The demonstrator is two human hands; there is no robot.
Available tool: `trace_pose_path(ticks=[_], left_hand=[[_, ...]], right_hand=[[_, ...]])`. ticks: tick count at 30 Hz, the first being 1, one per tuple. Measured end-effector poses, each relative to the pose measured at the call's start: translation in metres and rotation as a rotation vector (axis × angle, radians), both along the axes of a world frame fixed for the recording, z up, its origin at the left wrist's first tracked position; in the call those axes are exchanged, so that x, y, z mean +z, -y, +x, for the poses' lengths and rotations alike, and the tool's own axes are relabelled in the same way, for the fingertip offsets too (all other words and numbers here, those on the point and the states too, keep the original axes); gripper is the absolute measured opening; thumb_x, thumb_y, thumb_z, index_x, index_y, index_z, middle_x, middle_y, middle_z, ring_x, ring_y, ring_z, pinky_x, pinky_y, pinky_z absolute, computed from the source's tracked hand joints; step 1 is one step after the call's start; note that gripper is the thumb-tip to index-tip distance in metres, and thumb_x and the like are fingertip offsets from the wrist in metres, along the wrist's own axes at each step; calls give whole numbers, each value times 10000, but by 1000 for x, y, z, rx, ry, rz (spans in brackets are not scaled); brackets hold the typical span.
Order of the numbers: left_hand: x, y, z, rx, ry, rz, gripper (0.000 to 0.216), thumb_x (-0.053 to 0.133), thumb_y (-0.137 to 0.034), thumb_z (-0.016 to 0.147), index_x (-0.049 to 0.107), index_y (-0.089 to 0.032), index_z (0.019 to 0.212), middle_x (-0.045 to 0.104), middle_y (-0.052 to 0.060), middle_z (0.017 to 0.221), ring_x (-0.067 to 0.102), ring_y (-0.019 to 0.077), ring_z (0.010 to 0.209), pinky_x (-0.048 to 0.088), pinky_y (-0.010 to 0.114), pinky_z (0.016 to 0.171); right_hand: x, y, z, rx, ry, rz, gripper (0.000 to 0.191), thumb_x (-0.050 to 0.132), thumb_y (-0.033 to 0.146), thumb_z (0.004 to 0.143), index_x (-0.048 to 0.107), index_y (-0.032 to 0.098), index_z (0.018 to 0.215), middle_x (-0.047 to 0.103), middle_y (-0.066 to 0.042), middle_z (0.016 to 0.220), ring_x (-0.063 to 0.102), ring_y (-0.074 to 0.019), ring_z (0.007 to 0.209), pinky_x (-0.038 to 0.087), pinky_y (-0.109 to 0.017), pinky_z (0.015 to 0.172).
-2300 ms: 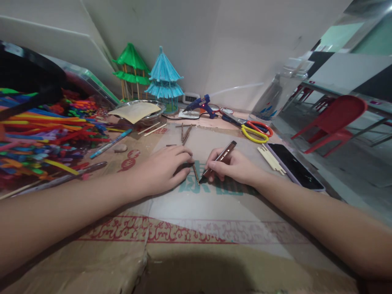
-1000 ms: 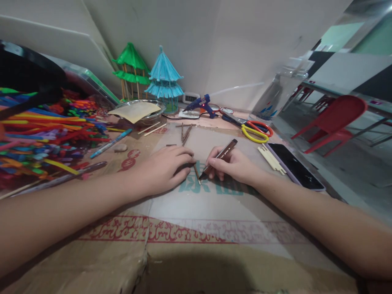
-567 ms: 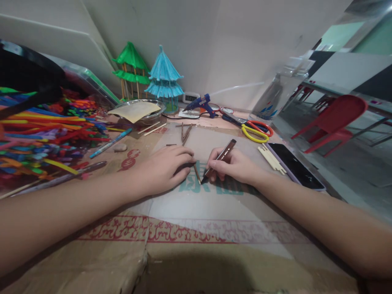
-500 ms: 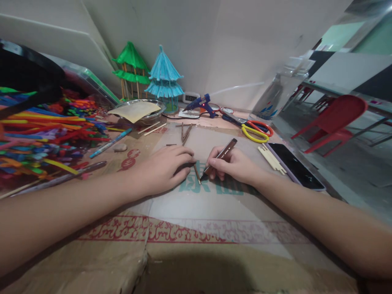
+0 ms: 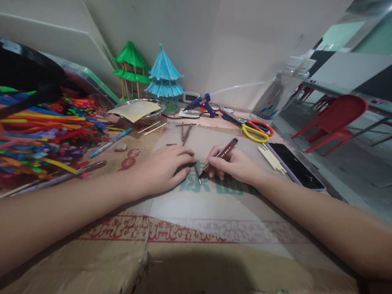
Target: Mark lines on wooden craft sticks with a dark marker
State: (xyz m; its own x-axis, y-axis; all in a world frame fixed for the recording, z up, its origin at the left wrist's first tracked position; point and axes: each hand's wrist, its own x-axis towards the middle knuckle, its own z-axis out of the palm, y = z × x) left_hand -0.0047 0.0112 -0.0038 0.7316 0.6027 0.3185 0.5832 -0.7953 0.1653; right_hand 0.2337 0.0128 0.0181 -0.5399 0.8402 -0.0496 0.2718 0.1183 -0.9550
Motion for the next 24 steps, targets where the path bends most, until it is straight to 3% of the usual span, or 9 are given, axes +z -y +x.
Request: trace_pose_path(ticks=[7,13,24], left_hand=[[0,0,0,2,8,-9,337,443,-271,984,651,-178,1232,620,102,1310,564,258,1212,458,448,1047],[1,0,1,4,-7,-6,342,447,-272,983,646,-178,1244,622,99,1308,564,254,1209,453,441,1051],[2,1,1,5,-3,-5,345,440,-273,984,645,-172,1241,622,101,1309,565,250,1209,455,431,1054]], right_hand=[[3,1,1,72,7,-31,309,730,437,799,592,161,780,673,-15,614,563,-94,493,425,-201,449],[0,0,1,4,9,4,283,683,433,837,586,168,811,686,-7,631,510,-76,431,412,-204,422],[3,1,0,25,-1,-27,294,720,426,802,593,162,781,674,-3,608,533,-77,455,415,-195,432]])
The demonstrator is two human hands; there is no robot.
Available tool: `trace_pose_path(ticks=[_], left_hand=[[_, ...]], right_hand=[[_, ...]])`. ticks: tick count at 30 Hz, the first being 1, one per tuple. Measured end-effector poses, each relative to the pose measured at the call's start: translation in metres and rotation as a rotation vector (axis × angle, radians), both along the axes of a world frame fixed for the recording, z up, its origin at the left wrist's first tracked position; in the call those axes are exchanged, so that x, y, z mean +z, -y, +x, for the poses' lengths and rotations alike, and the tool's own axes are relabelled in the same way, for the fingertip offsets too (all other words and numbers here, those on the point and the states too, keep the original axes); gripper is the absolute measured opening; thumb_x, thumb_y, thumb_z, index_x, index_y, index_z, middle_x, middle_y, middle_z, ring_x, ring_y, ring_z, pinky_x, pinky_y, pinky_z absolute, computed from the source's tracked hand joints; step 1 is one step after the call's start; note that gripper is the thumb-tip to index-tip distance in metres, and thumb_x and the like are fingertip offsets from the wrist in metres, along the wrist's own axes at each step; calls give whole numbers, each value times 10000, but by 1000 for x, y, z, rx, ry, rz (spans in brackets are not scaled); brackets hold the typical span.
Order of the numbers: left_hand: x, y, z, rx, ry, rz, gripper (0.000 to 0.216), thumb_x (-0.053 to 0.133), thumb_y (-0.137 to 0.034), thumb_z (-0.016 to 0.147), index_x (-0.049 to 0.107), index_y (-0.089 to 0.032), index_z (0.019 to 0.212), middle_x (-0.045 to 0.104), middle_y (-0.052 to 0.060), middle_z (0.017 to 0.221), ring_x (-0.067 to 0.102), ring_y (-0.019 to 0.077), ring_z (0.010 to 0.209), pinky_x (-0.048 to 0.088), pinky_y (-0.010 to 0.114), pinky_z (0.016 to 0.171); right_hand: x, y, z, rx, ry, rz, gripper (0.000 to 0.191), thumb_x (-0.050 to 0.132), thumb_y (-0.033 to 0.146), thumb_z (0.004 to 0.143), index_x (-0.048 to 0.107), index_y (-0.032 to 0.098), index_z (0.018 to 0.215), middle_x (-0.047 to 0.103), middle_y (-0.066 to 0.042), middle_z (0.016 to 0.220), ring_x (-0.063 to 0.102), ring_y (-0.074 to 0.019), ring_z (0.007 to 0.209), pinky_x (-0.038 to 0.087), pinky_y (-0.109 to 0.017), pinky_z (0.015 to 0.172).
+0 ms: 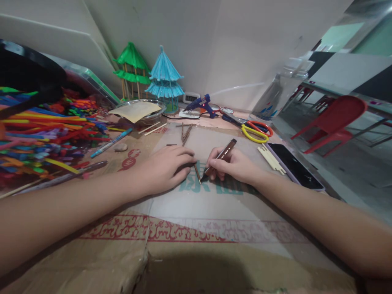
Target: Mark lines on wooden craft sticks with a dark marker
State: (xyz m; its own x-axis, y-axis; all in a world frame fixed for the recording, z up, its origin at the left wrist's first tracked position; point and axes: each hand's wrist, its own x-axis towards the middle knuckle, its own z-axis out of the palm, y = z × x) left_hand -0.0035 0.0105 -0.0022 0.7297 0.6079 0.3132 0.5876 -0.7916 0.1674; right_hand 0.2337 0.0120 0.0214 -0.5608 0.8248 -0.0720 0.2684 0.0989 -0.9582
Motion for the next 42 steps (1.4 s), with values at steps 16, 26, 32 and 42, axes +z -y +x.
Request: trace_pose_path(ticks=[16,26,32,42], left_hand=[[-1,0,-1,0,4,-3,362,445,-270,984,650,-199,1274,612,101,1335,562,262,1225,453,463,1062],[-2,-1,-1,-4,2,-18,375,443,-266,982,638,-206,1296,607,97,1343,556,265,1232,450,472,1064],[-2,-1,-1,3,-13,-8,375,436,-276,987,644,-198,1289,604,93,1350,549,265,1240,442,465,1072],[-2,0,-2,6,-9,-4,379,441,-278,987,636,-196,1302,599,98,1353,546,265,1245,444,459,1070]], right_hand=[[1,0,1,23,4,-6,262,696,391,820,580,162,774,666,-13,613,545,-87,479,423,-204,446],[-3,-1,0,-51,-4,14,236,672,379,846,555,178,805,670,7,618,519,-78,432,408,-202,415],[0,-1,1,35,-3,-7,289,713,413,813,580,159,774,663,-11,610,557,-88,485,420,-200,445],[-3,-2,1,-17,4,28,250,656,399,854,575,169,802,668,-3,619,511,-73,436,404,-199,426]])
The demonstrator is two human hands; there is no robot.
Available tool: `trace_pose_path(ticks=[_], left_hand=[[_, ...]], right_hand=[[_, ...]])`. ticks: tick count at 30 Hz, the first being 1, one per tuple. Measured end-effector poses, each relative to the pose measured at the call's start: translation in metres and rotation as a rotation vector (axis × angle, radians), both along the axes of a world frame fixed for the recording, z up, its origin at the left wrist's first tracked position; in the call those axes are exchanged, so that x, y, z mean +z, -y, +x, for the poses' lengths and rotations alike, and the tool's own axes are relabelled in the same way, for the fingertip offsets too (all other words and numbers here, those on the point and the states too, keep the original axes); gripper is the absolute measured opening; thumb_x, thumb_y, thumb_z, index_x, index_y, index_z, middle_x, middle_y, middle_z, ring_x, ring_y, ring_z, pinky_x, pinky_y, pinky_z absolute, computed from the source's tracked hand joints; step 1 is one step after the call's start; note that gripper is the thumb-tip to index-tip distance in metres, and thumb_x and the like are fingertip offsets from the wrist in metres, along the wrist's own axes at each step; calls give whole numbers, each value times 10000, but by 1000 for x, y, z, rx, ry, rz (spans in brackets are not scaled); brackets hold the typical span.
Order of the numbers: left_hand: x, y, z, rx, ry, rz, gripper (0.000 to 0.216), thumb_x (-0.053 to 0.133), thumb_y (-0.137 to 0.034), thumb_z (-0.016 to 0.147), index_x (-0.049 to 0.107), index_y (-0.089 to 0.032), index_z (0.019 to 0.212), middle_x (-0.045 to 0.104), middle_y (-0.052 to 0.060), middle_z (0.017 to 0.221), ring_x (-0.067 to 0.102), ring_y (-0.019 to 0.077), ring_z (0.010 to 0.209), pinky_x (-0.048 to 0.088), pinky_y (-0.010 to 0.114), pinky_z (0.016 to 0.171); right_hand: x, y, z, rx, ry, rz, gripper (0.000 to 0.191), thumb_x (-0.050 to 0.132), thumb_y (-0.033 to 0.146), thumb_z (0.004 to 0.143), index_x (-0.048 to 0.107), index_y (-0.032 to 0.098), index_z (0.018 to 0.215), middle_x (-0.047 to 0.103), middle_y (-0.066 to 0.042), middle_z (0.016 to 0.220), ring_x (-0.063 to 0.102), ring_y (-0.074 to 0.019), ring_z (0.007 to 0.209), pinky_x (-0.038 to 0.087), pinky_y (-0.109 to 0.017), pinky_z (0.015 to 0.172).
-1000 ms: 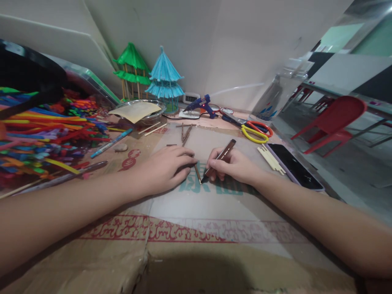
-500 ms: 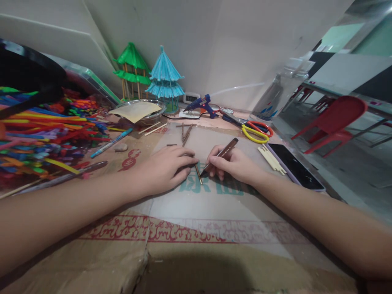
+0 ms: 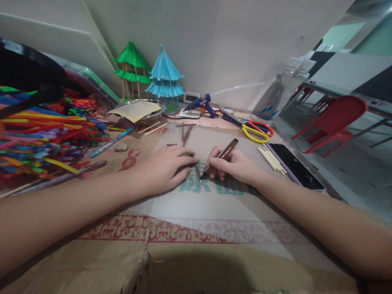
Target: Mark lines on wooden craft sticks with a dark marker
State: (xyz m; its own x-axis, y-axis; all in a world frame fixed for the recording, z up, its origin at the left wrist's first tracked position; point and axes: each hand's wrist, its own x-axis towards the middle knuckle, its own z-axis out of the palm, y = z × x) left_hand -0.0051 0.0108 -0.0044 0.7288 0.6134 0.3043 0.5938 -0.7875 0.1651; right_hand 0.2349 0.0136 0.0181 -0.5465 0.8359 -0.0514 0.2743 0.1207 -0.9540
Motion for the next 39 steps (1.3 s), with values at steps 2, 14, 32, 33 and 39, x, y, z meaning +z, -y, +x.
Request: trace_pose_path(ticks=[2,14,32,33,39], left_hand=[[0,0,0,-4,-3,6,381,442,-275,986,637,-194,1302,600,98,1351,551,264,1237,445,461,1067],[-1,-1,1,-5,-13,14,394,430,-277,991,633,-200,1320,594,95,1368,547,272,1244,443,477,1073],[-2,-1,0,-2,-16,14,391,432,-281,988,632,-206,1315,595,91,1369,546,264,1250,438,466,1077],[-1,-1,0,0,-16,14,390,431,-281,988,633,-208,1314,595,91,1369,545,262,1252,437,464,1078],[-2,-1,0,-3,-9,12,388,432,-282,990,634,-205,1312,593,94,1371,547,266,1251,445,467,1069]], right_hand=[[0,0,-1,-6,-6,-3,242,664,391,847,568,173,807,670,2,620,512,-73,427,399,-196,414],[0,0,-1,-2,-2,-2,238,660,381,849,568,169,788,667,0,605,519,-74,441,410,-194,427],[-3,-1,0,-5,-22,8,241,652,389,859,566,169,810,680,-1,627,516,-69,426,402,-189,413],[-2,-1,0,0,-19,8,241,655,387,856,568,168,806,679,-3,625,515,-69,428,403,-188,415],[2,1,0,59,-12,-9,289,691,423,826,580,161,773,667,-16,621,558,-89,488,427,-198,443]])
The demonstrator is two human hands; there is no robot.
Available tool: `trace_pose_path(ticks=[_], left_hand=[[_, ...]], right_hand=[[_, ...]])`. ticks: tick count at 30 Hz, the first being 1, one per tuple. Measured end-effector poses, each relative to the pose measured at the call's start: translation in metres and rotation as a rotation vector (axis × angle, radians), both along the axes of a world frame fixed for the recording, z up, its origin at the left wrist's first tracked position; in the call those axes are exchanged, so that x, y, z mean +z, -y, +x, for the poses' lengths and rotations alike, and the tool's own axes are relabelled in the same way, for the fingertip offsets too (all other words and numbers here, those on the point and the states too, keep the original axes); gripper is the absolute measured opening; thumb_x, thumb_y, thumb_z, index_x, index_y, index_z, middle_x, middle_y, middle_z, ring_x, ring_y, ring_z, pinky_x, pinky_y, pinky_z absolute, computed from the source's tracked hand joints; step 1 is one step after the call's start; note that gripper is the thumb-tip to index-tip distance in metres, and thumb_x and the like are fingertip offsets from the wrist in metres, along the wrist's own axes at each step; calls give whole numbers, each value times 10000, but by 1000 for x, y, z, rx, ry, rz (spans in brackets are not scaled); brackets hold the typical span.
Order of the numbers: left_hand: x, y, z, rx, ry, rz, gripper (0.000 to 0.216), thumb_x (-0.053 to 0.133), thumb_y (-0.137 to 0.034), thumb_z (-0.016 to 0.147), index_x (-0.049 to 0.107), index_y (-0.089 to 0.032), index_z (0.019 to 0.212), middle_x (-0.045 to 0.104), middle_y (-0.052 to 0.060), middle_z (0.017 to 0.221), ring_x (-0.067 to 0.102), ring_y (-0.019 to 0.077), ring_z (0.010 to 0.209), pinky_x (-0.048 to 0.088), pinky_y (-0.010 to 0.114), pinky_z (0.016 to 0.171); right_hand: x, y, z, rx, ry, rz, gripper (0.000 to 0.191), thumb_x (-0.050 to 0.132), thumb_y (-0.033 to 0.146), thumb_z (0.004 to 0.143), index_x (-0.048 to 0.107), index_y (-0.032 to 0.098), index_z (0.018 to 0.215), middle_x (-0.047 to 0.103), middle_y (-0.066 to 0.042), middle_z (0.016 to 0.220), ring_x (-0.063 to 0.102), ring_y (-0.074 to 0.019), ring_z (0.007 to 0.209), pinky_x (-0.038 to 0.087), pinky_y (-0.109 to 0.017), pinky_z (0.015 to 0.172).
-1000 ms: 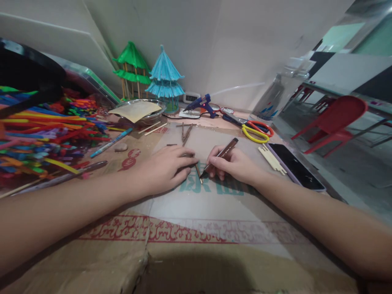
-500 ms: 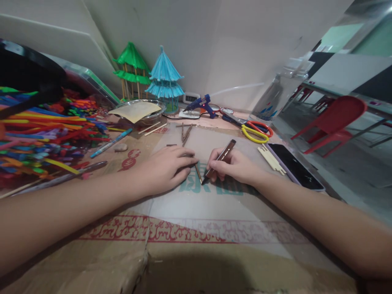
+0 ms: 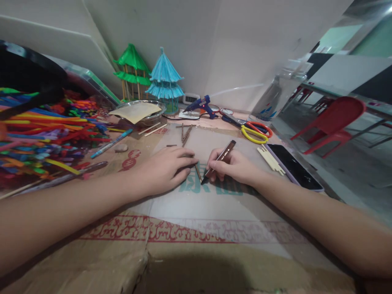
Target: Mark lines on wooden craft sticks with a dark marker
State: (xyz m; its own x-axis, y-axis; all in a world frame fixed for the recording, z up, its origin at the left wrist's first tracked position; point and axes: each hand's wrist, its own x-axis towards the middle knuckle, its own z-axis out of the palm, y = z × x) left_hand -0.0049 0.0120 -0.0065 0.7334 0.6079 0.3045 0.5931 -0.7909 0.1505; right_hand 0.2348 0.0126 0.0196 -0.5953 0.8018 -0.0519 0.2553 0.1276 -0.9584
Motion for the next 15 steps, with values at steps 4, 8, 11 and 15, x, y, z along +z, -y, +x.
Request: trace_pose_path(ticks=[4,8,11,15], left_hand=[[0,0,0,-10,-1,7,388,428,-280,993,637,-195,1309,601,95,1360,550,265,1245,444,466,1070],[1,0,1,-6,-14,0,395,421,-282,996,629,-197,1320,592,97,1371,544,272,1253,438,481,1076],[2,1,1,-3,-20,-12,401,416,-287,999,614,-209,1339,577,99,1392,536,275,1268,429,492,1084],[2,1,1,-8,-31,-6,408,414,-290,1000,604,-214,1352,572,100,1400,529,277,1277,423,494,1090]], right_hand=[[-1,-1,1,-16,-4,7,283,685,421,828,580,164,771,668,-13,621,554,-87,477,427,-198,437],[-2,-1,0,-78,-4,20,235,650,383,850,563,175,787,668,1,605,534,-78,441,433,-197,431],[0,0,-2,-103,4,9,216,650,358,845,541,181,786,660,13,598,548,-81,446,442,-197,429],[2,1,-3,-112,-11,9,202,646,337,845,537,181,779,650,17,594,546,-79,449,441,-196,423]])
